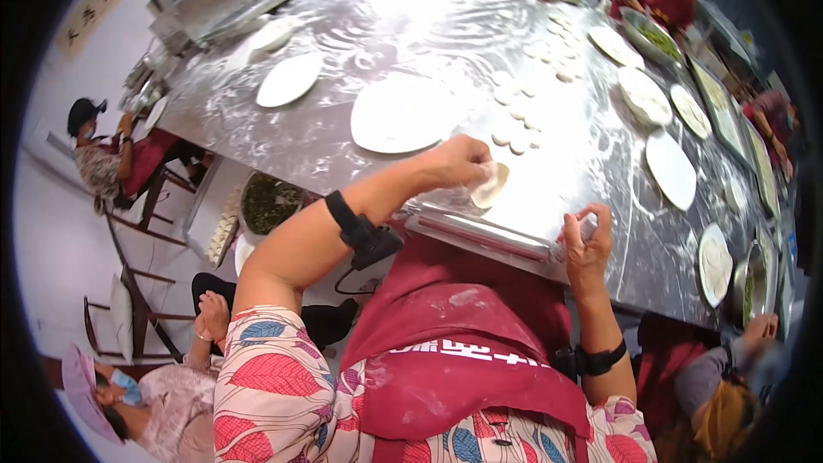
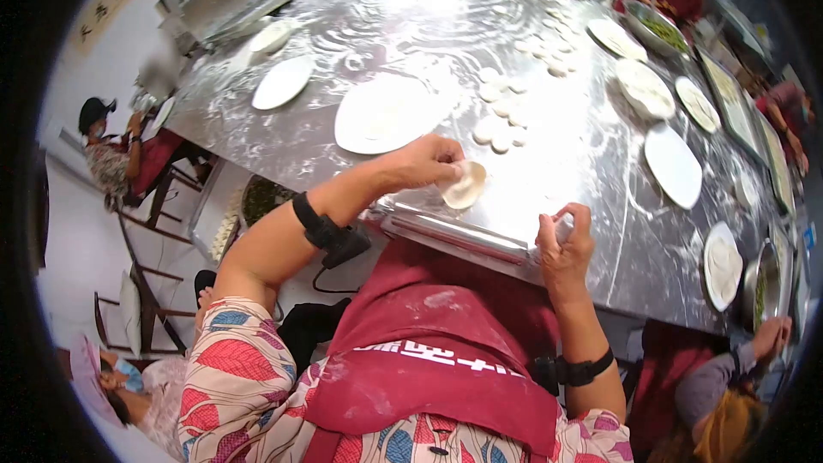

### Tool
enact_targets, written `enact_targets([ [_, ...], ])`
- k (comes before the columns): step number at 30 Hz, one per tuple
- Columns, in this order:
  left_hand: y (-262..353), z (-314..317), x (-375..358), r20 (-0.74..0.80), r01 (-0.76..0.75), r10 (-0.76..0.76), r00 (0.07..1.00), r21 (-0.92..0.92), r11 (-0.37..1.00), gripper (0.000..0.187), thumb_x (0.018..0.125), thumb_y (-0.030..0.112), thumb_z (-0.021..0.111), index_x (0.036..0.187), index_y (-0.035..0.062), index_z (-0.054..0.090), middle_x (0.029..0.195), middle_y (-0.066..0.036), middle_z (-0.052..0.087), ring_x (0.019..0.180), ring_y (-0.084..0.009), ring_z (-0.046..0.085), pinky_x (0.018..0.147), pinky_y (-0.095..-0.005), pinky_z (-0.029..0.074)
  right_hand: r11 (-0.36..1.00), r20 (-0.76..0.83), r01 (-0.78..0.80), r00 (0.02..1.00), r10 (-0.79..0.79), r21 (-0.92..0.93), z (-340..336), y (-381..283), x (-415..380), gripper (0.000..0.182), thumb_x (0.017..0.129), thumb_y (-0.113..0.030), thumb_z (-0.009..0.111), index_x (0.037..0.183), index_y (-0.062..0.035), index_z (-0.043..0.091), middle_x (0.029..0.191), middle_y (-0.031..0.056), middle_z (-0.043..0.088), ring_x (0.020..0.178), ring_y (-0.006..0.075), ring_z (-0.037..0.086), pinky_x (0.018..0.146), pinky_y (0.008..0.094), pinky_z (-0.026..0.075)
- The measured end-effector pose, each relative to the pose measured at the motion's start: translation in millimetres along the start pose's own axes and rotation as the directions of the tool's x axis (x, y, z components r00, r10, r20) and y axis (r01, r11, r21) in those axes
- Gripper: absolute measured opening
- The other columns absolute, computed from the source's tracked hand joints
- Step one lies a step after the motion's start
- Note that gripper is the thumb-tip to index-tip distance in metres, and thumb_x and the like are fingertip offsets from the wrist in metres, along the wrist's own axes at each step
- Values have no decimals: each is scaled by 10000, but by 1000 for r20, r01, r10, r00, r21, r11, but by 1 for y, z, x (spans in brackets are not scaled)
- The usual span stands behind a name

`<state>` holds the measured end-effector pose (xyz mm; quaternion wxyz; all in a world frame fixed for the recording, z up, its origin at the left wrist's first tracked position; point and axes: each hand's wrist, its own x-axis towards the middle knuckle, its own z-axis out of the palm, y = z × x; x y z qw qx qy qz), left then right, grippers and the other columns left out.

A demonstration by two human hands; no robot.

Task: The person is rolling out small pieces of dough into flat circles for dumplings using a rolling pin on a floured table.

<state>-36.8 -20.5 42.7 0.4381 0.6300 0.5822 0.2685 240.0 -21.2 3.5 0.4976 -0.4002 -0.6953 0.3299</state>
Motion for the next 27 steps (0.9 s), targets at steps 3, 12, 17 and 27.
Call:
enact_targets([
  [3, -9, -67, -11, -157, -6, 6, 988, 3, 1000, 214, 813, 164, 610, 920, -19, 638, 776, -55, 618, 722, -115, 575, 657, -266, 469, 999, 29, 34, 999, -33, -18, -1, 3, 4, 183, 862, -27, 600, 936, -56, 435, 589, 37, 531, 498, 113, 564, 454, 250, 440],
  [12, -23, -132, 33, -401, 227, 29, 916, 577, 784, 322, 766, 178, 684, 1020, -11, 624, 979, -173, 663, 917, -276, 638, 809, -351, 505, 998, 61, 63, 996, -65, 25, -3, 8, 3, 162, 892, -52, 591, 948, -49, 439, 723, 34, 515, 533, 93, 555, 460, 229, 443],
  [17, -10, -47, 98, -245, 194, -46, 969, 628, 754, 322, 731, 304, 681, 921, 45, 666, 970, -161, 660, 914, -316, 629, 797, -389, 502, 998, 34, 62, 997, -62, 22, -1, 2, 4, 186, 860, -27, 610, 932, -59, 441, 557, 32, 531, 490, 92, 559, 448, 228, 428],
  [27, -2, 6, 113, -280, 258, -107, 954, 585, 769, 453, 615, 309, 754, 949, 24, 642, 1005, -170, 643, 979, -307, 619, 818, -393, 500, 996, -10, 87, 996, -87, -36, 1, 3, 2, 186, 846, -5, 599, 948, -62, 453, 629, 62, 527, 506, 121, 548, 463, 259, 428],
])
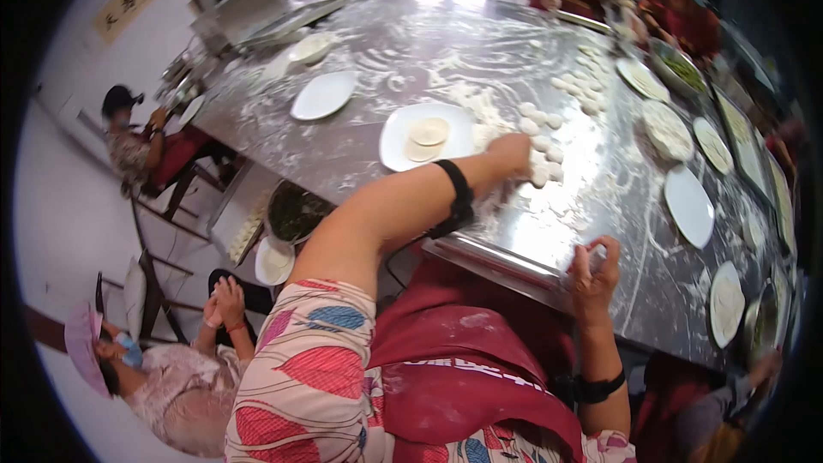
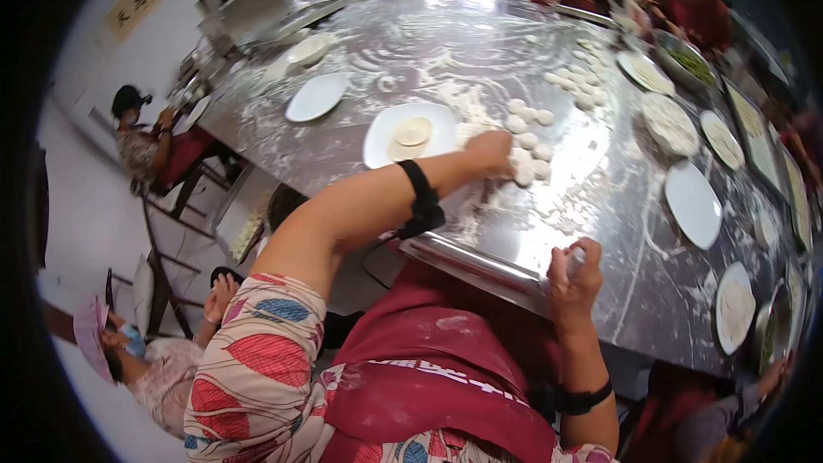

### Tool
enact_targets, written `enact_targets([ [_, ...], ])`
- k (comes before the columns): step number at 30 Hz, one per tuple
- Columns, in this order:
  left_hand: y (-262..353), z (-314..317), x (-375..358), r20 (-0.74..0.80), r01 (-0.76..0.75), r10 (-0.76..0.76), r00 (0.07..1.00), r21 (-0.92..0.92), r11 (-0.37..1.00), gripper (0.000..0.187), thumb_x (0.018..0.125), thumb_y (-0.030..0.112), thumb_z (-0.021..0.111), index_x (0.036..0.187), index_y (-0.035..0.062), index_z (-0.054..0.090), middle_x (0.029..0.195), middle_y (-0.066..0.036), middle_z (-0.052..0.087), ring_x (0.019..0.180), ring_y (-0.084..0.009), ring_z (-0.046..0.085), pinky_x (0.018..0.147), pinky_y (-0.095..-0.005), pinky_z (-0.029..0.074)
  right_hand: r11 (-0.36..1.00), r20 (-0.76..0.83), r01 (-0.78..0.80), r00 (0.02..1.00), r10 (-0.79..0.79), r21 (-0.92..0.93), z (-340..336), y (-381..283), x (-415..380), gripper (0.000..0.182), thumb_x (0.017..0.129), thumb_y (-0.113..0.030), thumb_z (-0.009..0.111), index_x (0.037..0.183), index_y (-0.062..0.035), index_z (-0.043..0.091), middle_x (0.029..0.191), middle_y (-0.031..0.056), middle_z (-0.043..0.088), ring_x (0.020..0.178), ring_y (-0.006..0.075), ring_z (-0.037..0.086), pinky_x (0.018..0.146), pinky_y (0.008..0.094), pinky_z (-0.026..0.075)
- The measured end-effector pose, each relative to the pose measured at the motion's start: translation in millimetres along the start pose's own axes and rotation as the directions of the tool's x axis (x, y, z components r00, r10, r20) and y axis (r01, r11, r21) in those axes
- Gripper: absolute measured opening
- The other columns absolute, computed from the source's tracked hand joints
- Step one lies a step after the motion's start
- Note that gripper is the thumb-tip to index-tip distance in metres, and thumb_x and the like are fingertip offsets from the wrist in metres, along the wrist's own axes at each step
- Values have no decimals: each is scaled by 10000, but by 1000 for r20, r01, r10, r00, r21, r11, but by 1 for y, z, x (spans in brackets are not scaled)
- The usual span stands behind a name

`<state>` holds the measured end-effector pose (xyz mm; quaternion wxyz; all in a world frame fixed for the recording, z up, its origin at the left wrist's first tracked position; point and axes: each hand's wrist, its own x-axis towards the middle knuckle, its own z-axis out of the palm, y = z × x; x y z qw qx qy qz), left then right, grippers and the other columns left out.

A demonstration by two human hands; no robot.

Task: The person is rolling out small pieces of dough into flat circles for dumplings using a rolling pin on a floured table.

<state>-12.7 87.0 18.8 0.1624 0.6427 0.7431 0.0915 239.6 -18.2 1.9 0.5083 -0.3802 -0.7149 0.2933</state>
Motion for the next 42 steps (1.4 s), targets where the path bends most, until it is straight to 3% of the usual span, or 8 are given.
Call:
enact_targets([
  [4, 13, 4, -18, -321, -255, 134, 938, -370, 893, 372, 675, 245, 721, 957, 46, 583, 902, -163, 639, 900, -320, 615, 775, -394, 479, 999, 8, 34, 999, -34, -26, -2, 23, -4, 158, 867, -15, 572, 971, -56, 460, 720, 73, 518, 530, 127, 531, 486, 273, 436],
  [6, 14, 38, -26, -177, -318, 265, 948, -509, 800, 300, 674, 190, 665, 947, 68, 662, 903, -149, 667, 879, -300, 637, 772, -374, 490, 1000, 18, -4, 1000, 4, 26, 2, 13, -6, 121, 886, -29, 555, 964, -52, 466, 721, 59, 521, 550, 125, 528, 506, 265, 434],
  [8, 15, 47, -52, 203, -278, 329, 922, -243, 929, 268, 630, 166, 654, 883, 104, 715, 908, -142, 679, 923, -275, 643, 783, -369, 503, 997, 46, 47, 998, -44, -64, -6, 9, -3, 115, 849, 0, 564, 920, -38, 482, 753, 74, 520, 639, 159, 526, 600, 293, 439],
  [13, 9, 41, -70, 104, -212, 274, 956, -400, 891, 192, 571, 122, 667, 755, 80, 707, 725, -124, 671, 701, -280, 658, 619, -385, 503, 977, 81, 207, 974, -210, 46, -4, 15, 8, 116, 825, 25, 567, 863, -23, 468, 828, 101, 511, 747, 180, 526, 628, 286, 464],
  [15, 6, 63, -60, -10, -268, 280, 960, -332, 905, 173, 566, 115, 673, 732, 77, 697, 709, -126, 664, 699, -290, 653, 624, -388, 499, 955, 125, -102, 990, 70, 278, 3, 25, 15, 127, 869, -40, 576, 908, -36, 456, 795, 87, 513, 625, 137, 526, 497, 252, 443],
  [34, 21, 44, -71, 50, -303, 306, 951, -49, 952, 137, 645, 67, 625, 752, 19, 697, 776, -198, 664, 772, -356, 661, 643, -421, 526, 986, 97, -110, 990, 98, 126, 25, 35, 58, 142, 910, -102, 553, 912, -65, 416, 591, 33, 443, 446, 97, 439, 409, 233, 373],
  [40, -4, 72, -53, 28, -334, 355, 934, -275, 902, 110, 562, 117, 637, 616, 22, 633, 625, -190, 605, 625, -372, 602, 561, -437, 462, 960, -3, -226, 973, 230, 165, 2, 39, 6, 190, 869, -60, 580, 989, -50, 433, 632, 22, 471, 473, 104, 475, 410, 224, 393],
  [42, -3, 76, -54, -44, -366, 373, 927, -330, 870, 190, 593, 198, 677, 676, 28, 668, 711, -196, 638, 699, -354, 636, 597, -443, 479, 998, -1, -33, 999, 33, -59, 20, 60, 40, 154, 869, -78, 582, 962, -42, 464, 616, 41, 485, 462, 106, 464, 408, 257, 376],
])
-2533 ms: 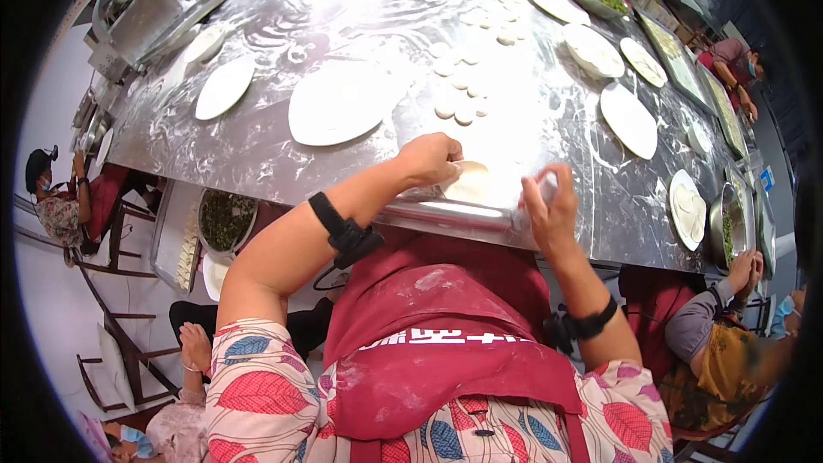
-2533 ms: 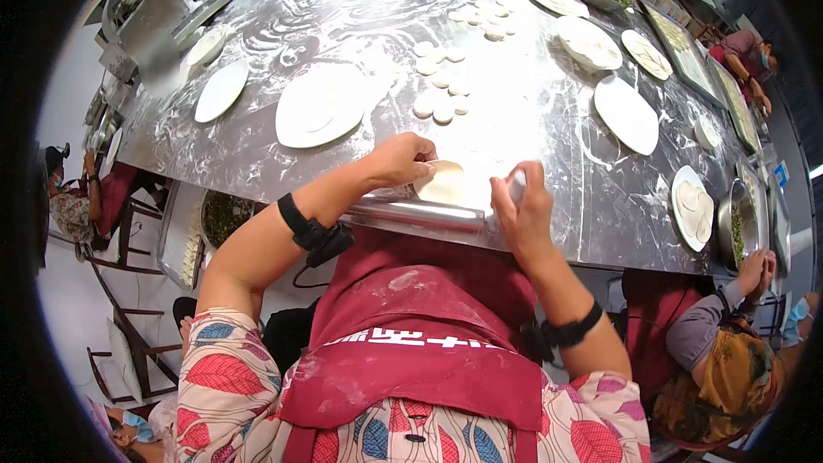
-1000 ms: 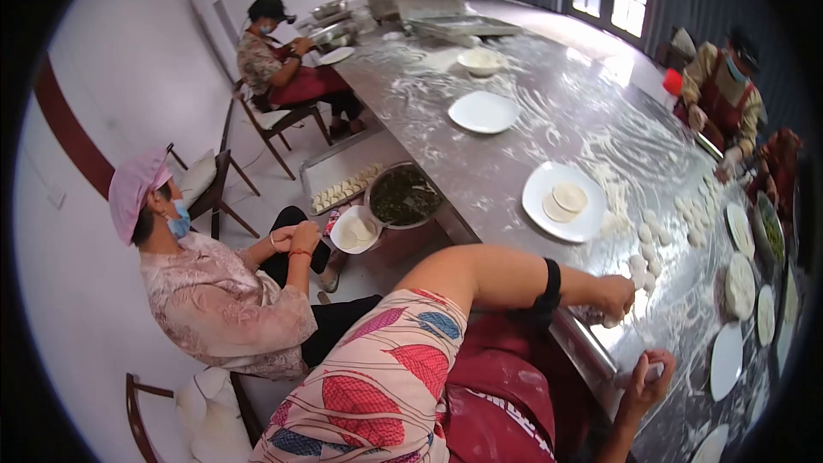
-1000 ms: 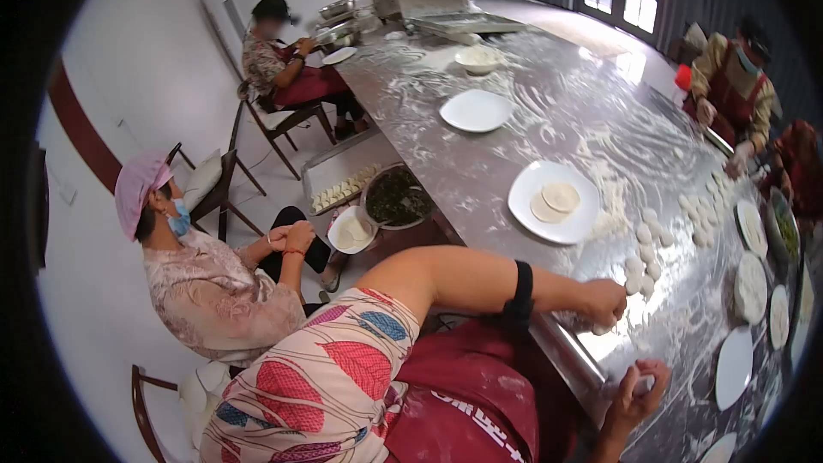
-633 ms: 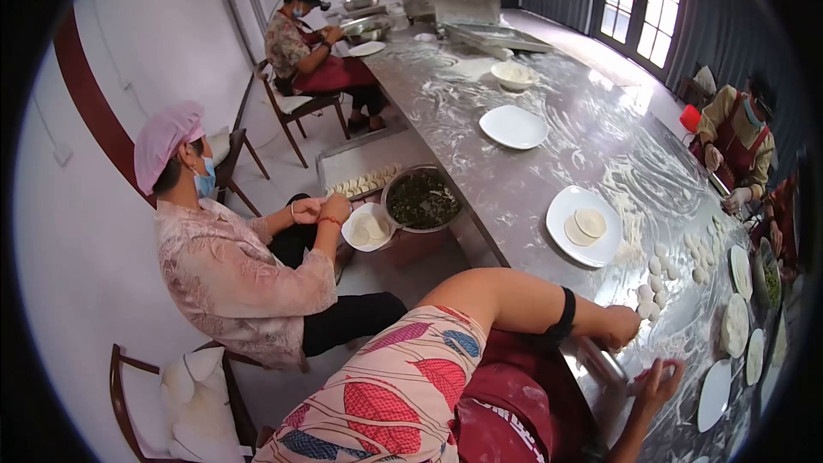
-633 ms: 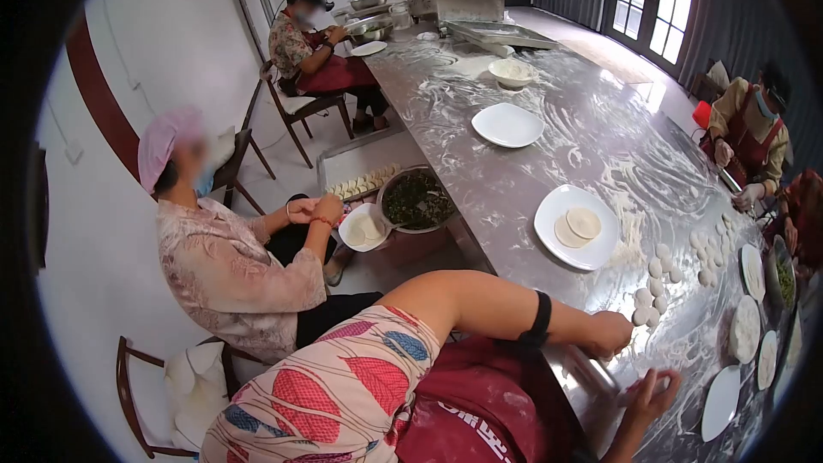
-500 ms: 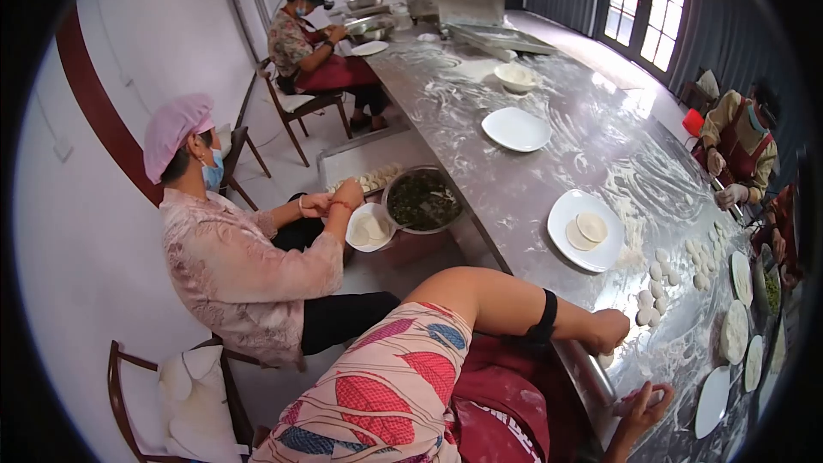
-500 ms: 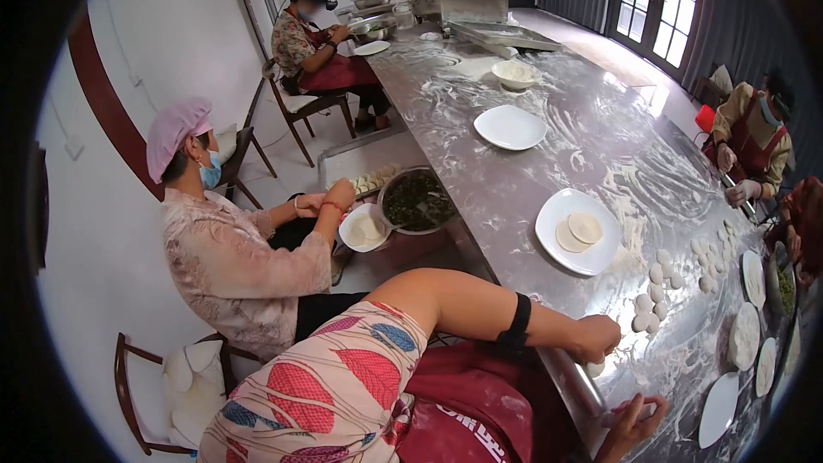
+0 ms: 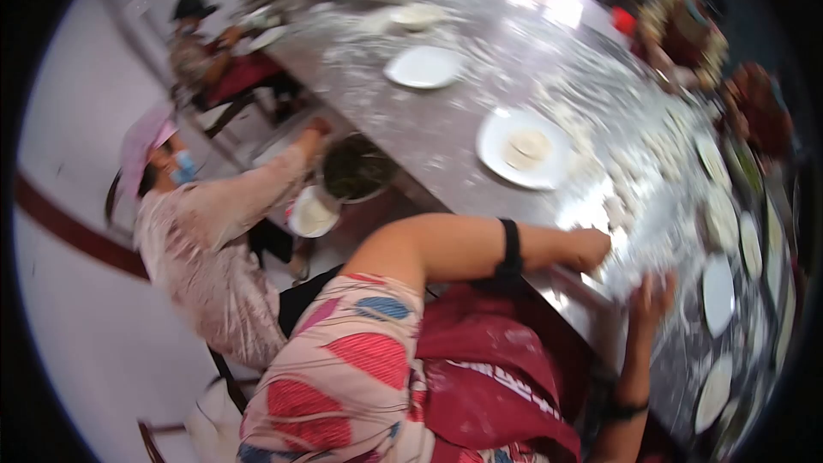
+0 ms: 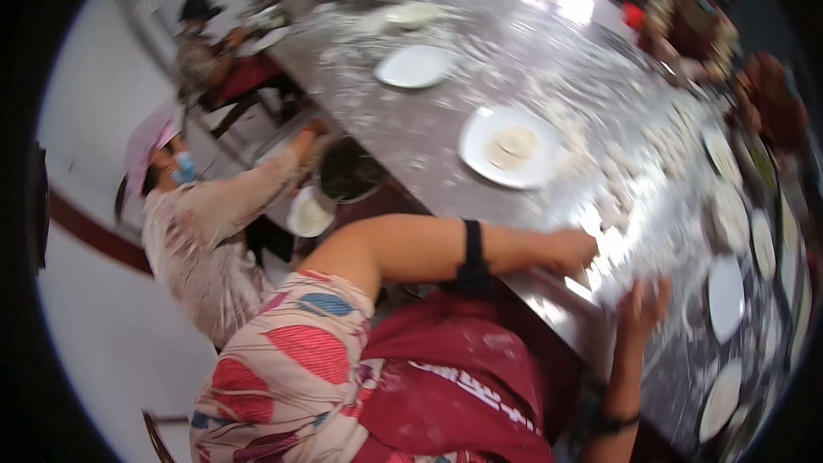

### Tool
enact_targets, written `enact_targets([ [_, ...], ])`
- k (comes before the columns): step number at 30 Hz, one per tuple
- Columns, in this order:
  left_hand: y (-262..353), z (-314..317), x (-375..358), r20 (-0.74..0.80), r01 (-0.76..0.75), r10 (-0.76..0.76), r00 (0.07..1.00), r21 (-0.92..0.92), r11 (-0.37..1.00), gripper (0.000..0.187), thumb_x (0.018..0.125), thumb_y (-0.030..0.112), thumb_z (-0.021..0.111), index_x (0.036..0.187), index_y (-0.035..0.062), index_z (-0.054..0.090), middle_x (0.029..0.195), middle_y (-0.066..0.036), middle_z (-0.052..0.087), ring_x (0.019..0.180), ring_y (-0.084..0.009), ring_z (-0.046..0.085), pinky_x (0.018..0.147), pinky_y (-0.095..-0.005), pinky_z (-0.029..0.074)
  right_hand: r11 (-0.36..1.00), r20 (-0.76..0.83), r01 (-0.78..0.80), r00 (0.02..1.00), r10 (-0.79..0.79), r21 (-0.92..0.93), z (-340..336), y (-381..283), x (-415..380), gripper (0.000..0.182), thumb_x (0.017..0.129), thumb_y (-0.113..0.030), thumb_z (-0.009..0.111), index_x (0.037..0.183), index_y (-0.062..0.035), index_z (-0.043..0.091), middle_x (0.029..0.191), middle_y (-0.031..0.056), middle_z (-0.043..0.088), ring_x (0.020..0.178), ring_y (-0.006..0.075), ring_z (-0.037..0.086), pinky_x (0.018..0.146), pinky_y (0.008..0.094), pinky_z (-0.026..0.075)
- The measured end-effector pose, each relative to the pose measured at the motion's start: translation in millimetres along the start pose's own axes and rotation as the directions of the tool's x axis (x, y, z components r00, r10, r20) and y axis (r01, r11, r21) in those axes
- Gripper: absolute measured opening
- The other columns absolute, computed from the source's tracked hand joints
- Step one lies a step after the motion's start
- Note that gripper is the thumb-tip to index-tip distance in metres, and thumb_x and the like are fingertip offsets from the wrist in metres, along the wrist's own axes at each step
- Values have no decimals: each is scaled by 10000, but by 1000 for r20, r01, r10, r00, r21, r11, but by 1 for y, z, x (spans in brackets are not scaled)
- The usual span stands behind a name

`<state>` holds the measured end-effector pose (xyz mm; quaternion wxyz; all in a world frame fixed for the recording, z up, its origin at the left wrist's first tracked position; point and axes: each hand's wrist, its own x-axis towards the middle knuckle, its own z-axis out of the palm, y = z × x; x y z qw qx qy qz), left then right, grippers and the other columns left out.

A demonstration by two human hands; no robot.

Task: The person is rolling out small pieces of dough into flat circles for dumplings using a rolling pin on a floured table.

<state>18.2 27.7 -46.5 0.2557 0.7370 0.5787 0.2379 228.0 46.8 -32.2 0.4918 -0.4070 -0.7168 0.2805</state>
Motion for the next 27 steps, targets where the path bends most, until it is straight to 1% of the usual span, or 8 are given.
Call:
enact_targets([
  [2, 23, -24, -3, 77, 35, -43, 996, 109, 993, 278, 605, 265, 694, 753, 30, 692, 766, -197, 655, 740, -351, 643, 664, -436, 494, 972, 18, 158, 987, -157, -175, 7, 21, 26, 127, 868, -96, 584, 935, -35, 496, 600, 60, 500, 451, 107, 454, 405, 289, 360],
  [4, 21, -23, 3, 142, 5, -33, 989, 189, 982, 268, 631, 274, 675, 752, 37, 701, 764, -185, 660, 737, -339, 645, 679, -414, 502, 985, 57, 138, 990, -132, -103, 4, -23, 21, 156, 857, -71, 616, 933, -78, 481, 503, 27, 503, 442, 107, 514, 406, 268, 379],
  [7, 22, -34, -8, 172, -33, 6, 985, 159, 987, 209, 666, 196, 681, 779, 20, 690, 759, -163, 667, 699, -290, 647, 662, -384, 504, 998, 109, 48, 993, -52, 42, -26, -42, -23, 209, 829, -40, 642, 928, -62, 459, 616, 47, 567, 532, 117, 593, 480, 249, 457],
  [9, 29, -40, -22, 153, 155, -129, 980, -173, 973, 223, 703, 186, 679, 815, -7, 671, 756, -158, 663, 699, -285, 640, 665, -374, 496, 998, 97, 43, 994, -48, 56, -37, -45, -38, 192, 836, -46, 624, 930, -48, 456, 602, 67, 559, 533, 139, 601, 482, 272, 460],
  [16, 44, -43, -4, 164, 105, -110, 980, 37, 994, 169, 756, 112, 612, 860, -11, 661, 811, -174, 667, 771, -299, 640, 702, -367, 488, 999, 85, 27, 996, -24, -26, 6, -39, 36, 226, 836, -88, 633, 920, -39, 429, 562, 92, 539, 472, 175, 561, 446, 302, 430],
  [19, 34, -43, -12, 193, -29, 27, 981, 7, 1000, 171, 757, 104, 615, 870, -15, 662, 823, -179, 667, 771, -293, 643, 708, -365, 493, 995, 103, 82, 992, -76, -55, -14, -46, 7, 224, 844, -89, 628, 914, -37, 422, 565, 87, 546, 483, 166, 581, 449, 280, 438],
  [23, 26, -46, -24, 401, 350, -205, 893, -332, 876, 158, 740, 65, 617, 860, -36, 632, 801, -174, 659, 777, -277, 645, 702, -357, 495, 997, 98, 23, 995, -30, 68, -24, -50, -24, 213, 846, -71, 621, 921, -37, 425, 575, 83, 555, 486, 159, 585, 450, 286, 447],
  [27, 45, -49, -10, 201, 97, -106, 974, 55, 994, 165, 788, 127, 592, 863, -13, 637, 812, -188, 650, 777, -291, 636, 704, -370, 483, 1000, 72, 8, 997, -8, 4, 7, -40, 31, 214, 842, -71, 626, 932, -41, 434, 570, 87, 547, 479, 162, 573, 438, 297, 433],
])
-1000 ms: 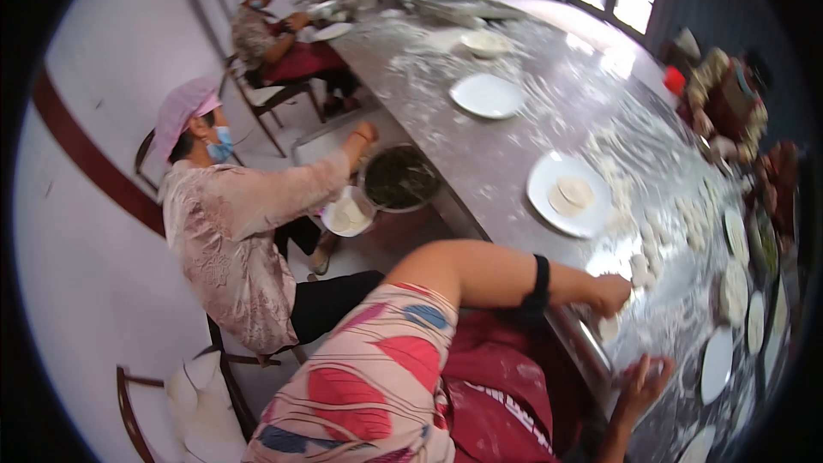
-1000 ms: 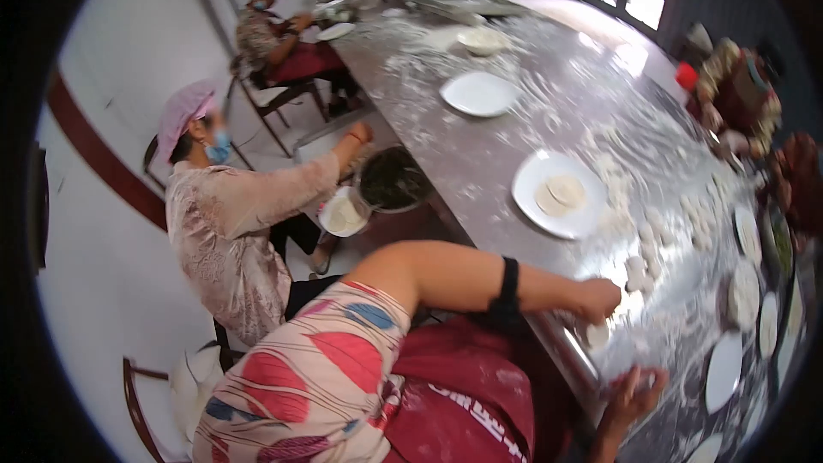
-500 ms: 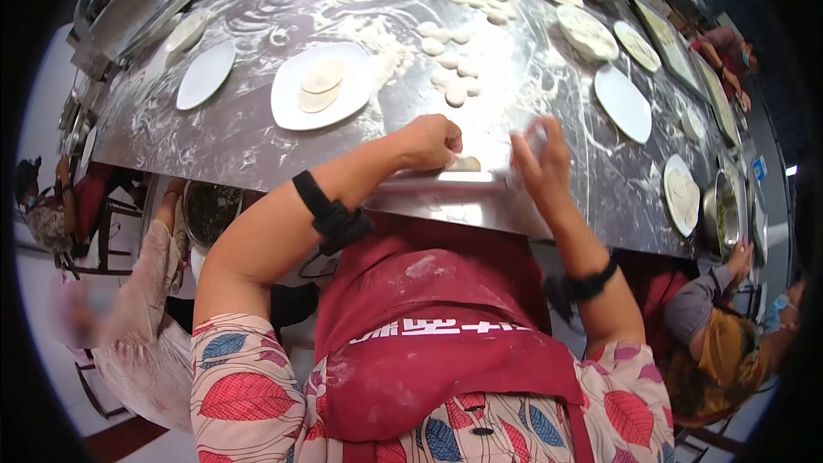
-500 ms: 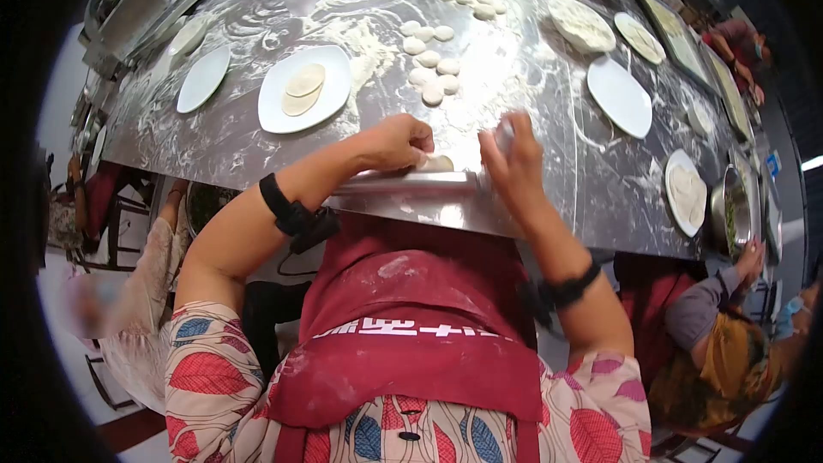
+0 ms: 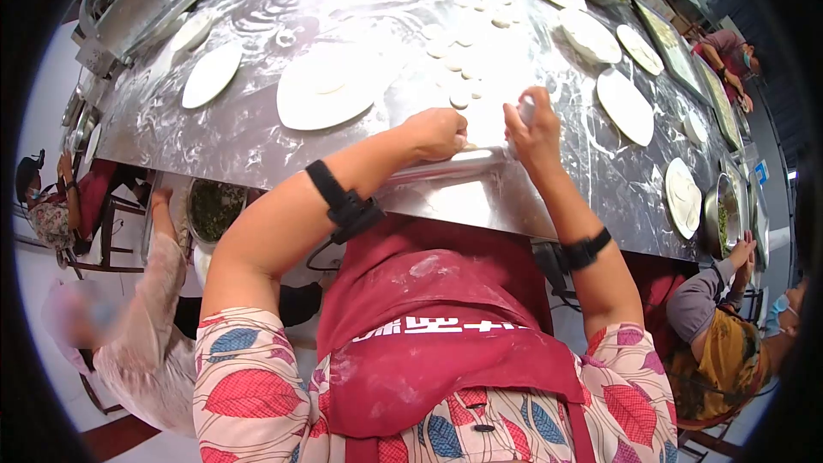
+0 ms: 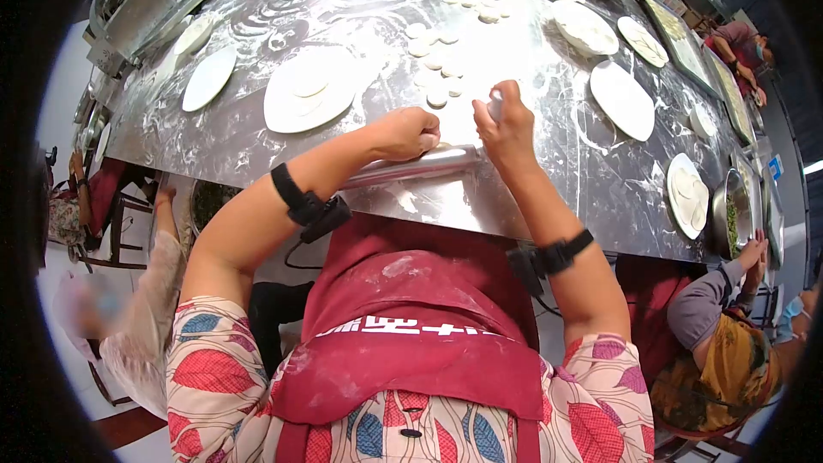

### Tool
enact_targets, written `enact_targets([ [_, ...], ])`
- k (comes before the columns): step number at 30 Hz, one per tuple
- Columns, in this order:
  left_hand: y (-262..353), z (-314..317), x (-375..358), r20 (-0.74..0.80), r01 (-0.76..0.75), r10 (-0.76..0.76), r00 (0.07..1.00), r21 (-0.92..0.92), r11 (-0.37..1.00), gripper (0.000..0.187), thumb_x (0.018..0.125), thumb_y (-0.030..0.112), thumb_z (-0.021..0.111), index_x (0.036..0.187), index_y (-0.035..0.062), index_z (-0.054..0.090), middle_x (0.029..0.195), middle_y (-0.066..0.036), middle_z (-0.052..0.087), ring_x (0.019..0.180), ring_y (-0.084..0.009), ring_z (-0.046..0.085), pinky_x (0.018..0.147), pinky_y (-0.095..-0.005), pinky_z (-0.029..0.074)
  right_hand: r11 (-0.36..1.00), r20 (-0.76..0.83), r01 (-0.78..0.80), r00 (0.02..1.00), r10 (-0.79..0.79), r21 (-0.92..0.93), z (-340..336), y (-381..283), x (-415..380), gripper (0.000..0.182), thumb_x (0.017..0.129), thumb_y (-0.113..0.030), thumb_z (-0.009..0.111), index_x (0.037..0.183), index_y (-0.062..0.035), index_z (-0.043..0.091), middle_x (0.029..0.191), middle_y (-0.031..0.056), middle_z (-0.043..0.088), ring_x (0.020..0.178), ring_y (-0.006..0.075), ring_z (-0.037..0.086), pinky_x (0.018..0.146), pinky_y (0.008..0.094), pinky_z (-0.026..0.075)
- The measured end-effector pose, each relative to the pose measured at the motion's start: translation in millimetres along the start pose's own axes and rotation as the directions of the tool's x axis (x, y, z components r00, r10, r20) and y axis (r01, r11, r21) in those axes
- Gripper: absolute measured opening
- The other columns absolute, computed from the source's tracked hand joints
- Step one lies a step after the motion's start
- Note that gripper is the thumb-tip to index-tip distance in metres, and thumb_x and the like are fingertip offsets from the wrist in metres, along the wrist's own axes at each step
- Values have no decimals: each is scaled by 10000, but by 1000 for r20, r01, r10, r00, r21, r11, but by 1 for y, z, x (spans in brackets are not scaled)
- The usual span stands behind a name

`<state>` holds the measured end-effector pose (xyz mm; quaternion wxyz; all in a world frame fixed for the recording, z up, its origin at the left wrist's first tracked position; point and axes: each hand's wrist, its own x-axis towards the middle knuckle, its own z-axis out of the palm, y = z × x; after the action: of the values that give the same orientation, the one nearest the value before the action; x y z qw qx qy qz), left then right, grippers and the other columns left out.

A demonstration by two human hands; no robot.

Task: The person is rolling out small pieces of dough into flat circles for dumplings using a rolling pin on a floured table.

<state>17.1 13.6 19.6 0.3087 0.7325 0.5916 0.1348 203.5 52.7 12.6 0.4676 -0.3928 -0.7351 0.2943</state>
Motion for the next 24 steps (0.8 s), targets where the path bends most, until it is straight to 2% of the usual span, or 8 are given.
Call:
enact_targets([
  [5, -12, 8, 0, 4, -96, 96, 995, 18, 995, 191, 798, 142, 591, 904, -7, 648, 834, -190, 656, 787, -304, 634, 727, -369, 485, 998, 43, 21, 999, -18, -66, -20, -7, -30, 215, 847, -65, 626, 933, -34, 431, 579, 77, 537, 492, 153, 579, 448, 286, 446],
  [8, -16, 7, -13, 222, 216, -126, 967, -450, 866, 194, 786, 124, 591, 909, -14, 648, 826, -189, 656, 792, -294, 638, 732, -366, 485, 994, 27, 6, 1000, -9, 110, -28, -7, -67, 219, 843, -31, 625, 934, -40, 427, 625, 79, 557, 503, 149, 587, 453, 274, 452],
  [10, -14, 8, -14, 160, 106, -62, 985, -282, 954, 201, 797, 135, 575, 910, -13, 651, 810, -187, 655, 787, -283, 640, 736, -369, 484, 993, -7, 105, 994, -105, -50, -24, -10, -46, 213, 847, -40, 622, 929, -38, 426, 602, 68, 543, 505, 136, 586, 443, 271, 444],
  [13, -2, 5, -1, -10, 0, 0, 1000, 34, 999, 212, 809, 160, 569, 901, -10, 655, 802, -185, 654, 772, -287, 632, 727, -369, 480, 1000, -6, -10, 1000, 10, 11, 0, -5, -3, 197, 852, -64, 609, 939, -51, 432, 574, 71, 545, 474, 144, 558, 425, 283, 423],
  [17, -2, 0, -4, 97, -49, 49, 994, 1, 999, 187, 792, 126, 584, 892, -19, 650, 788, -181, 651, 748, -269, 622, 704, -362, 474, 988, -3, 106, 994, -107, -113, -12, 1, -19, 206, 849, -67, 617, 937, -53, 430, 584, 78, 558, 484, 145, 571, 433, 288, 432],
  [20, -12, 1, -16, 68, -15, 23, 997, -110, 994, 164, 784, 93, 594, 884, -28, 641, 763, -163, 648, 737, -248, 621, 689, -353, 475, 998, 31, 56, 998, -57, 40, -31, -11, -69, 202, 851, -72, 614, 926, -48, 429, 585, 86, 563, 504, 175, 609, 465, 286, 462],
  [21, -10, 0, -20, 224, 211, -127, 966, -407, 889, 148, 779, 62, 589, 881, -35, 635, 748, -144, 646, 726, -234, 615, 676, -343, 474, 999, 42, 49, 998, -50, 24, -30, -10, -65, 202, 851, -72, 614, 925, -47, 429, 584, 88, 563, 502, 172, 606, 463, 285, 459],
  [24, 5, -7, -23, 179, 36, -13, 984, -125, 991, 157, 804, 100, 585, 879, -26, 641, 748, -151, 645, 746, -240, 628, 683, -354, 478, 1000, 32, 8, 999, -7, -7, -22, -11, -39, 199, 851, -70, 613, 918, -42, 428, 582, 93, 562, 495, 163, 593, 450, 290, 443],
])
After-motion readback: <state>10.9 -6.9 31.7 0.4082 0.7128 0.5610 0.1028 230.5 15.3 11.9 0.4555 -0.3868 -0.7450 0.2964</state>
